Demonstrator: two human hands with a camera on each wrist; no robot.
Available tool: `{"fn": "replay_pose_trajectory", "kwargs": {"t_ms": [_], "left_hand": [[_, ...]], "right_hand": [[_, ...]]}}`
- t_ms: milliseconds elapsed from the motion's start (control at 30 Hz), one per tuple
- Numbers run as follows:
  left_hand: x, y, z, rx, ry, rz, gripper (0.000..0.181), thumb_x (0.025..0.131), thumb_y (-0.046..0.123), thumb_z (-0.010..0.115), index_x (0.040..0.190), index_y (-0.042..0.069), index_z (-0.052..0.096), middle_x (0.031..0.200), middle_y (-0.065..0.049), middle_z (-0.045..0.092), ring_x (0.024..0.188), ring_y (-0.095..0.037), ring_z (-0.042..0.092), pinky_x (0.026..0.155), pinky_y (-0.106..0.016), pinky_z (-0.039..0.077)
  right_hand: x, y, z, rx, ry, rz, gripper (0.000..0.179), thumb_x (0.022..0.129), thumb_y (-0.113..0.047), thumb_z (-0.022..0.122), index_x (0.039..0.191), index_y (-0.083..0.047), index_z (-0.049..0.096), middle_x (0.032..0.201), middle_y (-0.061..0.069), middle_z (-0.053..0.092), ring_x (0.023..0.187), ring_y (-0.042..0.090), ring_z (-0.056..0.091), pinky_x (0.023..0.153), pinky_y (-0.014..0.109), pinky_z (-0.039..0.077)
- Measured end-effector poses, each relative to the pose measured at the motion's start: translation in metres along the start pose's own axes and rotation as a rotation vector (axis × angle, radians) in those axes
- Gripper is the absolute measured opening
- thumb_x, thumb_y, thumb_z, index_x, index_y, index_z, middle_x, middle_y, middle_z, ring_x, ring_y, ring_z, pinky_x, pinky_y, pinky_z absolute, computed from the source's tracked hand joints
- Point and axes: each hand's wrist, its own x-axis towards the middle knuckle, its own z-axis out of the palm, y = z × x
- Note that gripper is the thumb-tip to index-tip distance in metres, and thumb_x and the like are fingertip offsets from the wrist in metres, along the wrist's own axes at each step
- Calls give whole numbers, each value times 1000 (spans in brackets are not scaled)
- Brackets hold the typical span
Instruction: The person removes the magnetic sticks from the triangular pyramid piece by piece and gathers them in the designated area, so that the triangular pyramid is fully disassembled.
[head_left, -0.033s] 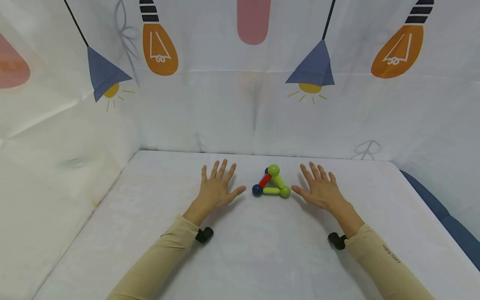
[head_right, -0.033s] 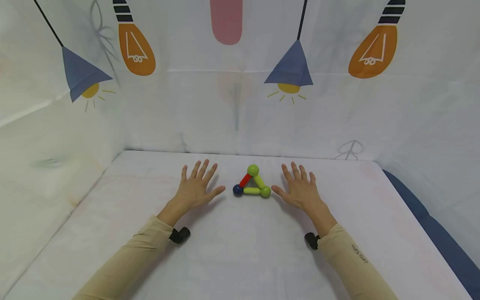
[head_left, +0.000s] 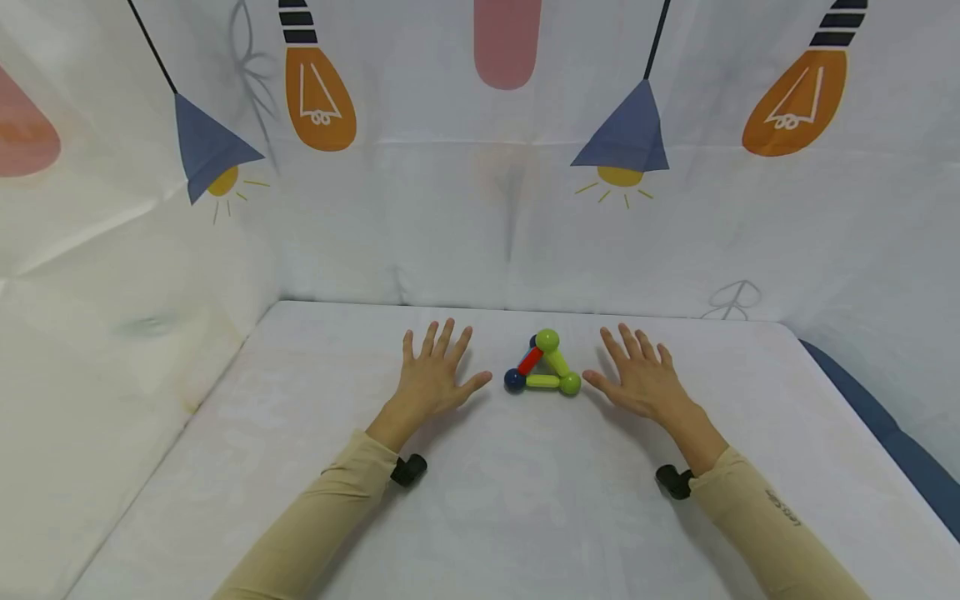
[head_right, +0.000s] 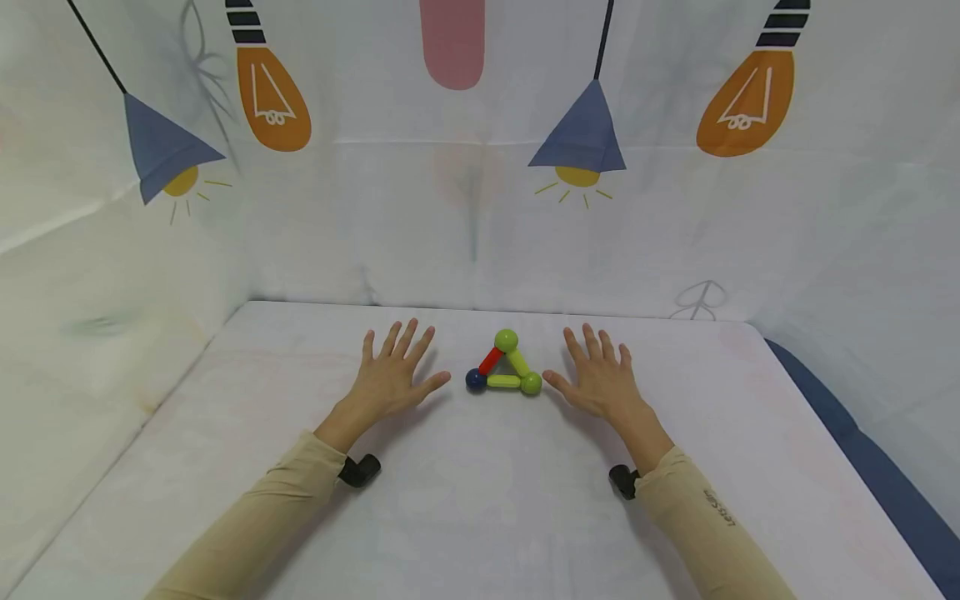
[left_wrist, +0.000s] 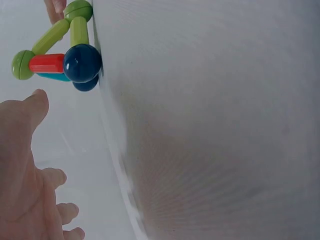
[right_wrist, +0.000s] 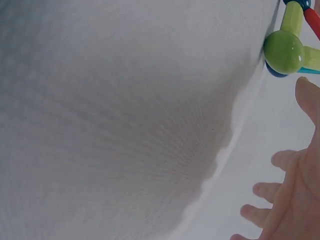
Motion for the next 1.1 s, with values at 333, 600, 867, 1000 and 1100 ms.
{"fn": "replay_pose_trajectory", "kwargs": {"t_ms": [333,600,867,1000,1100], "left_hand": [[2,-1,1,0,-3,2,83,86,75,29,152,27,13,160,-6,8,148,-32,5,113,-61,-3],[1,-2,2,5,-5,1,82,87,75,29,152,26,16,160,-7,10,147,-32,8,113,-62,-1],[5,5,5,-123,196,71,61,93,54,47,141,17,42,140,-6,49,127,-28,48,107,-54,31],[12,19,2,-223,298,157,48,92,42,56,132,15,52,129,-6,58,112,-27,59,92,-47,47],[17,30,-2,-302,284,200,45,93,37,57,132,15,52,130,-5,57,109,-26,60,86,-44,50]], "right_hand": [[-1,2,-1,13,-15,8,84,92,-64,37,152,-10,14,156,25,9,140,50,10,108,69,7],[-2,2,0,33,-16,-3,81,93,-61,38,151,-8,18,155,25,10,140,50,11,107,69,9],[1,-5,5,312,25,-77,65,98,-51,36,147,-8,28,151,23,25,137,46,25,104,66,26],[0,-15,8,476,24,-108,62,97,-50,40,146,-12,30,147,16,36,136,38,33,105,60,31],[2,-24,10,536,46,-141,57,97,-45,46,143,-13,35,141,13,45,130,34,42,103,57,36]]}}
